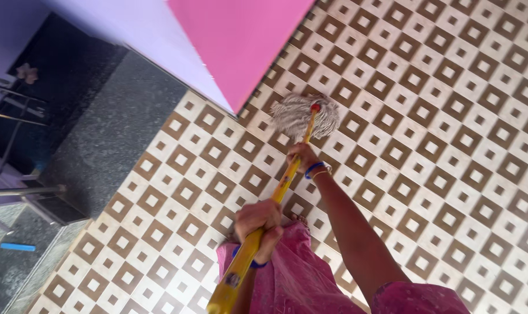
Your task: The person dips a mop into a bucket of water, wrings the mop head by hand, and then mops a tiled floor on a balcony and inside an entryway.
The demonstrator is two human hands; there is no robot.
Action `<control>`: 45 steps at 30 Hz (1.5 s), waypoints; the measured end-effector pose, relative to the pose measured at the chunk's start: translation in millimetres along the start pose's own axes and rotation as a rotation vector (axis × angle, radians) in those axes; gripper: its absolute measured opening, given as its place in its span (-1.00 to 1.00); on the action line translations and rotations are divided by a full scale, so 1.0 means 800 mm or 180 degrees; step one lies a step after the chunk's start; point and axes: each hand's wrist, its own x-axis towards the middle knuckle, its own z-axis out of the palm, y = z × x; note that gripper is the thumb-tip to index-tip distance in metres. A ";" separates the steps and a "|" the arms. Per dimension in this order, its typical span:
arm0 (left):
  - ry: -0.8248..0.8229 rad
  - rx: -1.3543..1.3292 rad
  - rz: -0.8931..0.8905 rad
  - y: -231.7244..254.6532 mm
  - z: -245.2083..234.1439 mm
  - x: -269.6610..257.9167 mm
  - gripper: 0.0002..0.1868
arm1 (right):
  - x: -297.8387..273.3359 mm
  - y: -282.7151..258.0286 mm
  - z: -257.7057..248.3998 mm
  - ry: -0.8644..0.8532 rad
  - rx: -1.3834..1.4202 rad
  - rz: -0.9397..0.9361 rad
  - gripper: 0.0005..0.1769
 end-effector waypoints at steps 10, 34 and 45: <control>-0.2325 -0.0707 -0.1204 -0.127 0.203 -0.011 -0.85 | -0.334 0.100 -0.200 0.2036 -0.0229 0.2038 -0.70; -0.2406 -0.1428 -0.0525 0.001 0.033 -0.039 -0.54 | -0.337 -0.156 0.025 0.2171 -0.1606 0.3226 -0.73; -0.2001 0.0758 -0.0559 0.219 -0.239 -0.011 -0.62 | -0.032 -0.330 0.236 0.1122 -0.0115 0.1051 -0.89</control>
